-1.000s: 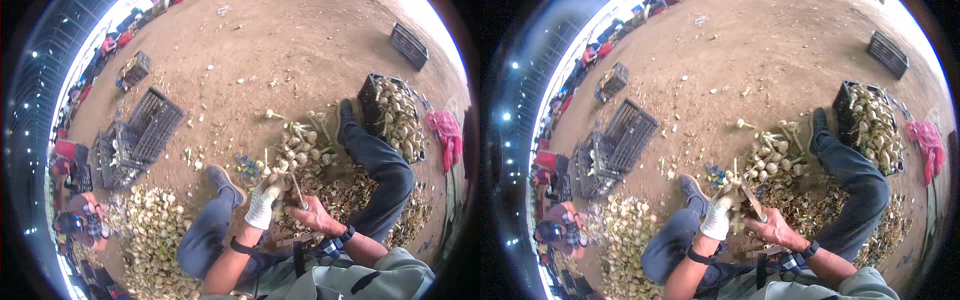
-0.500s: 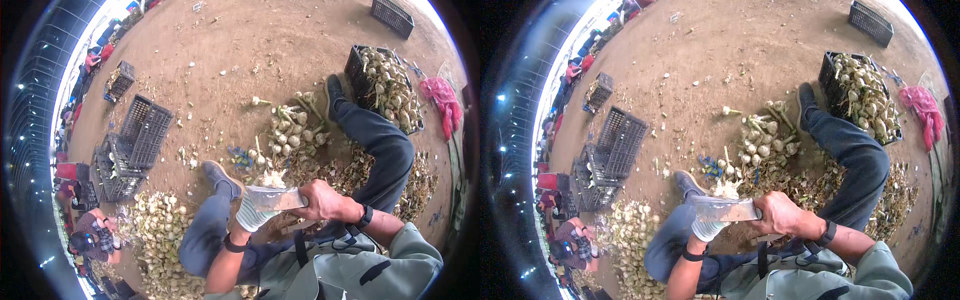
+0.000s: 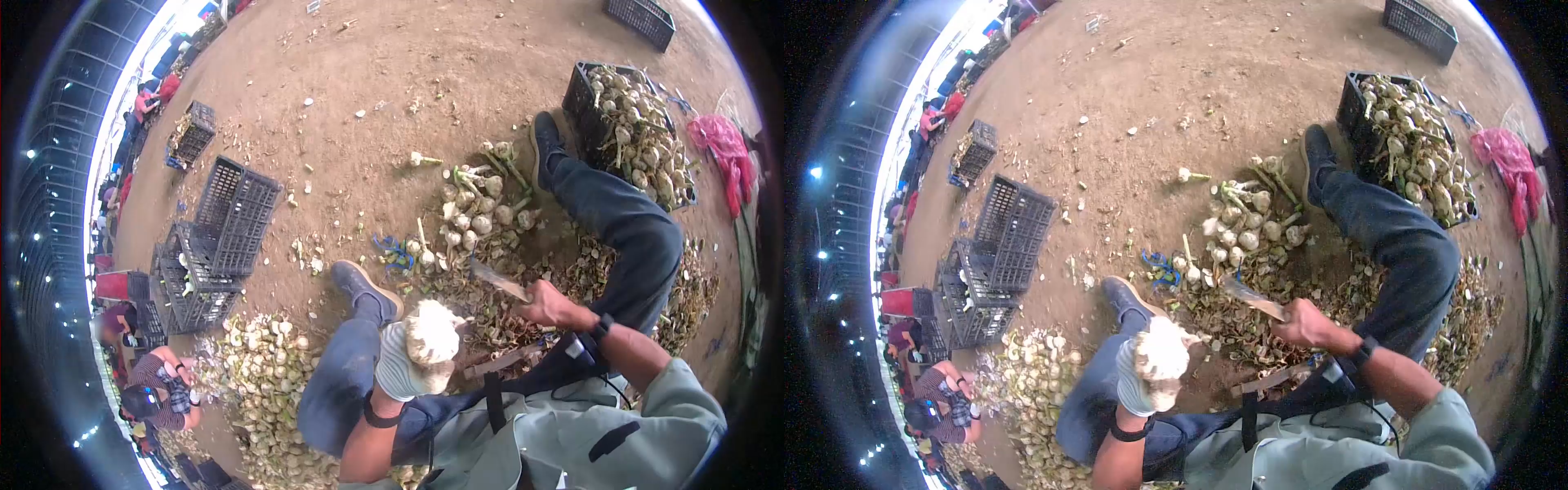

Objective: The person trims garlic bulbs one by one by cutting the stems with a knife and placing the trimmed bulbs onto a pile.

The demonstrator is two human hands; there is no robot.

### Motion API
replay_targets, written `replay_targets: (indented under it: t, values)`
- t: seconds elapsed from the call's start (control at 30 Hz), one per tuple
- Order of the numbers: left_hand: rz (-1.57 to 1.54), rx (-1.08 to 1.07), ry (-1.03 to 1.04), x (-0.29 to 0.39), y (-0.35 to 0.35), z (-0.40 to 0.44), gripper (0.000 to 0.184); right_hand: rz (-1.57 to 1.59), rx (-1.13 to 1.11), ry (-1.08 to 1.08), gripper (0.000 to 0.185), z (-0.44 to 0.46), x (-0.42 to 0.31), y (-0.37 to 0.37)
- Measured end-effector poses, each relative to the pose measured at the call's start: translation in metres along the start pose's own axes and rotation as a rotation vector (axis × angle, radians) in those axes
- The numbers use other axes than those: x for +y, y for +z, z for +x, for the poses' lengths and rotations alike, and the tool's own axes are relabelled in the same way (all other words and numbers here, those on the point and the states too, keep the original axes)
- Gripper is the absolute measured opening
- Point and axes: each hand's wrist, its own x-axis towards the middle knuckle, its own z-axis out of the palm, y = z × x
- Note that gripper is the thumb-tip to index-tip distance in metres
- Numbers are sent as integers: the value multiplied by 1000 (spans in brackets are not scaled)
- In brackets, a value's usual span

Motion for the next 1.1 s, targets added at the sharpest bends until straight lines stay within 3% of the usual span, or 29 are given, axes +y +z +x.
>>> replay_targets:
  t: [0.03, 0.1, 0.13, 0.17, 0.23, 0.27, 0.37, 0.4, 0.57, 0.63, 0.7, 0.73, 0.8, 0.83, 0.87, 0.97, 1.03, 1.1]
  values:
    - [-2, 14, 3, -2, 0, 3, 26, 10, 32, -7, 32, -7, 7, 3]
    - [415, 179, 223, -15, -1, 10, 28, 22, 74, -26, 29, -13, 1, 19]
    - [-34, 145, 140, -55, -20, 10, 31, 200, 79, -56, 29, -14, -13, 26]
    - [-29, 138, 151, -51, -7, 19, 31, 382, 76, -80, 29, -16, -29, 32]
    - [-113, 651, 238, -39, 15, 29, 37, 546, -32, -70, 29, -25, -72, 31]
    - [-647, 507, 86, -31, 2, 21, 41, 689, -21, -117, 31, -29, -94, 38]
    - [-889, 606, 190, -8, -8, 34, 34, 851, -173, -22, 30, -34, -108, 46]
    - [-991, 622, 149, -2, -16, 34, 25, 873, -129, -31, 30, -35, -113, 52]
    - [-932, 733, 227, 31, -19, 33, 20, 1171, -366, 128, 29, -33, -113, 68]
    - [-936, 611, 283, 36, -22, 31, 26, 1218, -406, 149, 29, -34, -122, 69]
    - [-960, 641, 296, 34, -28, 33, 27, 1326, -571, 88, 27, -32, -132, 67]
    - [-985, 666, 305, 33, -30, 34, 29, 1322, -573, 86, 27, -25, -127, 73]
    - [-977, 658, 342, 45, -23, 31, 29, 973, -775, 87, 24, -6, -95, 100]
    - [-976, 632, 389, 50, -21, 36, 30, 664, -622, -53, 23, 4, -76, 110]
    - [-998, 385, 527, 49, -28, 40, 33, 650, -615, -61, 23, 8, -74, 102]
    - [-1039, 404, 473, 40, -31, 34, 33, 927, -291, 299, 26, -2, -66, 102]
    - [-1022, 396, 454, 37, -21, 33, 32, 997, -227, 231, 37, 6, -74, 96]
    - [-988, 470, 355, 29, -19, 34, 32, 1107, -237, -49, 49, 7, -95, 78]
